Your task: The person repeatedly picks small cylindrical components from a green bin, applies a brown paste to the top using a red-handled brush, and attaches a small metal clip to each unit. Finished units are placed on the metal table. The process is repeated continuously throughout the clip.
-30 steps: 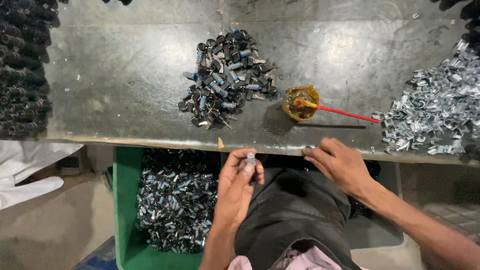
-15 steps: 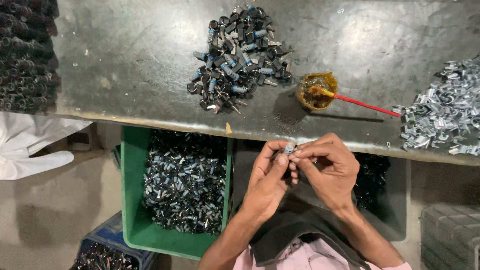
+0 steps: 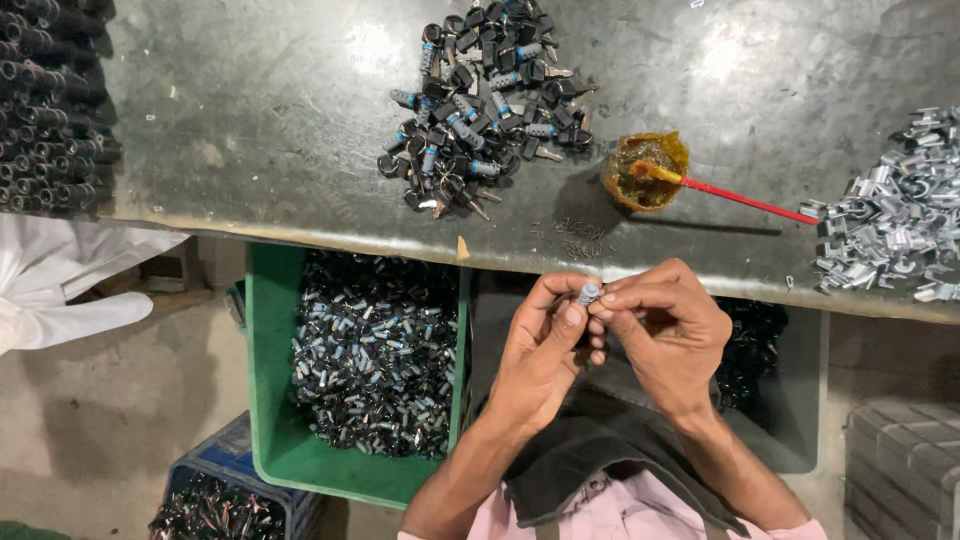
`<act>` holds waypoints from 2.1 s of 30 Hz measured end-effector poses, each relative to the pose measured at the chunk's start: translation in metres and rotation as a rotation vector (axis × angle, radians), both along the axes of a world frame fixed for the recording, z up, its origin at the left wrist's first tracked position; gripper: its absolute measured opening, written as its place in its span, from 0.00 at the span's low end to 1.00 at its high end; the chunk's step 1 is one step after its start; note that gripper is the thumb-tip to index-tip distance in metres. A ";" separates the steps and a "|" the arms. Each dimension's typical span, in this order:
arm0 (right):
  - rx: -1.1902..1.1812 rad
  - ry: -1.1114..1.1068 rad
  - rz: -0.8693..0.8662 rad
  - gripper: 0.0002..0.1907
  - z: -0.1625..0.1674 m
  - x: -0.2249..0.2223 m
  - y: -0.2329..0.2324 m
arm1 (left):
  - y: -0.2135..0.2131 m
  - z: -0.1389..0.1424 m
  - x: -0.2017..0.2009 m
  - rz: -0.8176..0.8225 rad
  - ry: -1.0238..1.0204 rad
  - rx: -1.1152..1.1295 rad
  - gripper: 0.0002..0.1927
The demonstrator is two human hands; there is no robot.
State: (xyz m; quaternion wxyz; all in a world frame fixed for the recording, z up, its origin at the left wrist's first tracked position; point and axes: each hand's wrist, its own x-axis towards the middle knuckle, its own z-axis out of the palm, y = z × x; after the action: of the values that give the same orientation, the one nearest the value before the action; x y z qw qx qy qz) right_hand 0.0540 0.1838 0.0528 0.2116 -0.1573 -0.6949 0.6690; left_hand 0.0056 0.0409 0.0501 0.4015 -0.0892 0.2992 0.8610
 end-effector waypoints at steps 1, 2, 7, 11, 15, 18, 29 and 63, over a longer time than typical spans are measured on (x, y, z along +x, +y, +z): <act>0.013 0.008 0.013 0.08 -0.002 0.000 0.001 | 0.000 -0.001 0.000 -0.001 -0.001 -0.001 0.14; 0.026 0.019 0.027 0.09 -0.004 -0.001 0.001 | 0.000 -0.002 0.000 -0.002 0.000 -0.001 0.14; -0.634 0.062 0.248 0.14 -0.017 0.003 0.008 | -0.006 -0.004 -0.006 -0.069 0.009 -0.029 0.15; -1.156 0.057 0.199 0.24 -0.018 0.002 0.033 | -0.016 -0.003 -0.017 -0.165 0.119 -0.089 0.18; -1.154 -0.005 -0.189 0.18 -0.012 -0.018 0.074 | -0.011 -0.009 -0.029 -0.011 0.181 -0.097 0.15; -0.461 0.015 -0.325 0.14 -0.001 -0.019 0.089 | 0.007 -0.020 -0.039 0.021 0.162 -0.101 0.15; -0.066 0.134 -0.306 0.10 0.013 0.006 0.079 | 0.039 -0.038 -0.055 -0.001 -0.106 0.075 0.13; 1.107 -0.462 0.341 0.20 -0.031 0.013 0.091 | 0.077 -0.058 -0.180 0.094 1.719 -1.815 0.08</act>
State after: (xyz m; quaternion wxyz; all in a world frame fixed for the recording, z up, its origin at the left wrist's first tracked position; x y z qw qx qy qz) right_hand 0.0673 0.2751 0.0217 -0.0037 -0.0519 -0.9818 0.1825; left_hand -0.1741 0.1183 -0.0075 -0.1608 0.2462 0.9459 0.1372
